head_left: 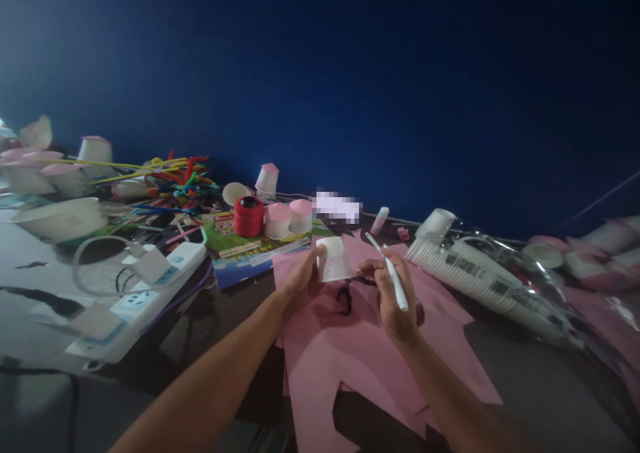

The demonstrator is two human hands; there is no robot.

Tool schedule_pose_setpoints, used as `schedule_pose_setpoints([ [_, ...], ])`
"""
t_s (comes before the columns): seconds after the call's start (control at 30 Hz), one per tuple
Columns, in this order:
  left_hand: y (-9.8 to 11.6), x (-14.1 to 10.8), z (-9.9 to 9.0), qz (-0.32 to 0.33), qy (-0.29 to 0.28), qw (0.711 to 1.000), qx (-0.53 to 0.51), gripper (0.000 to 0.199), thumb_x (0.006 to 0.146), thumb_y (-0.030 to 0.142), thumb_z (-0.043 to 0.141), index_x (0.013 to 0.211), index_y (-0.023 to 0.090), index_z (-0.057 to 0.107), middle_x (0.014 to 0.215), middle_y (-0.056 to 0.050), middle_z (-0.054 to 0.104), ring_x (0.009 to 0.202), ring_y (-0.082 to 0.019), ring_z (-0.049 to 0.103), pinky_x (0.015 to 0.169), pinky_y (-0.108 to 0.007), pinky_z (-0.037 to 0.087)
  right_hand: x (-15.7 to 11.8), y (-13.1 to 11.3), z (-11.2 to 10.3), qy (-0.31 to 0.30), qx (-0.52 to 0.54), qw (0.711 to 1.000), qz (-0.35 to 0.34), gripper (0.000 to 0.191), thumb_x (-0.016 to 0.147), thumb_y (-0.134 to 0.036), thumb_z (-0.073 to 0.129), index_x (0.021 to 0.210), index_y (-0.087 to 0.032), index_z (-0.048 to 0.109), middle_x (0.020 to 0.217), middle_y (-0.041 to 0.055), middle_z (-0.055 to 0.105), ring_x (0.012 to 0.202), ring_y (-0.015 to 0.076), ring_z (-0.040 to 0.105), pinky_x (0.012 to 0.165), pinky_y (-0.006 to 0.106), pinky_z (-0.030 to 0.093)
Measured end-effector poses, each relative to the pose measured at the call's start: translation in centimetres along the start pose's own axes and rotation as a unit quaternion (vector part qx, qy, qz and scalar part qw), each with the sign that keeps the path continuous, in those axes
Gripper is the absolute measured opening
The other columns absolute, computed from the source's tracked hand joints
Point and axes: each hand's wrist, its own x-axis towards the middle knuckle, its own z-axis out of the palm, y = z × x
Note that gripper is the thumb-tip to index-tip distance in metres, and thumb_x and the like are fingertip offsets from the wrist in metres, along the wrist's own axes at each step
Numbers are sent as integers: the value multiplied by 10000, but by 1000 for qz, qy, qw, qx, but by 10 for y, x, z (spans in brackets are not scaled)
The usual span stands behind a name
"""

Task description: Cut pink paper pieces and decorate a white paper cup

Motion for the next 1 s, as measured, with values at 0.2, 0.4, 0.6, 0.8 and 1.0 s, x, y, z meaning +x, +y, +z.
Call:
schedule_pose_setpoints([
  [0.2, 5, -5, 9, 5, -46, 996, -77, 361, 714, 342, 701, 991, 117, 646, 813, -63, 694, 719, -183, 639, 712, -282, 517, -3, 1, 1, -15, -12, 1000, 5, 406, 935, -386, 517, 1308, -247, 441, 974, 53, 671, 835, 206, 657, 802, 408, 543],
  [0.4, 2, 2, 2, 7, -53, 994, -98, 337, 729, 326, 680, 995, 119, 657, 817, -63, 698, 735, -182, 641, 752, -287, 507, -3, 0, 1, -15, 0, 1000, 3, 400, 938, -377, 519, 1305, -240, 437, 969, 59, 668, 832, 205, 656, 795, 415, 552],
  [0.6, 3, 0, -1, 4, -37, 996, -78, 333, 754, 335, 674, 1016, 130, 667, 841, -60, 707, 732, -181, 645, 739, -284, 522, -4, 0, 1, -14, -4, 1000, -4, 398, 938, -359, 528, 1309, -245, 440, 995, 59, 656, 844, 194, 655, 798, 391, 549],
  [0.8, 3, -3, 2, -12, 10, 1000, -19, 308, 725, 365, 692, 946, 155, 653, 786, -50, 680, 706, -193, 644, 650, -287, 529, -1, 2, 1, 4, -35, 999, 6, 426, 925, -376, 540, 1316, -236, 446, 988, 57, 656, 817, 186, 648, 767, 366, 542],
  [1.0, -1, -1, 2, 32, 5, 999, -22, 302, 714, 301, 716, 966, 159, 629, 815, -37, 650, 704, -165, 625, 619, -261, 518, 0, 2, 2, 6, -30, 999, 16, 424, 917, -372, 554, 1308, -238, 460, 979, 57, 657, 809, 189, 656, 767, 369, 549],
])
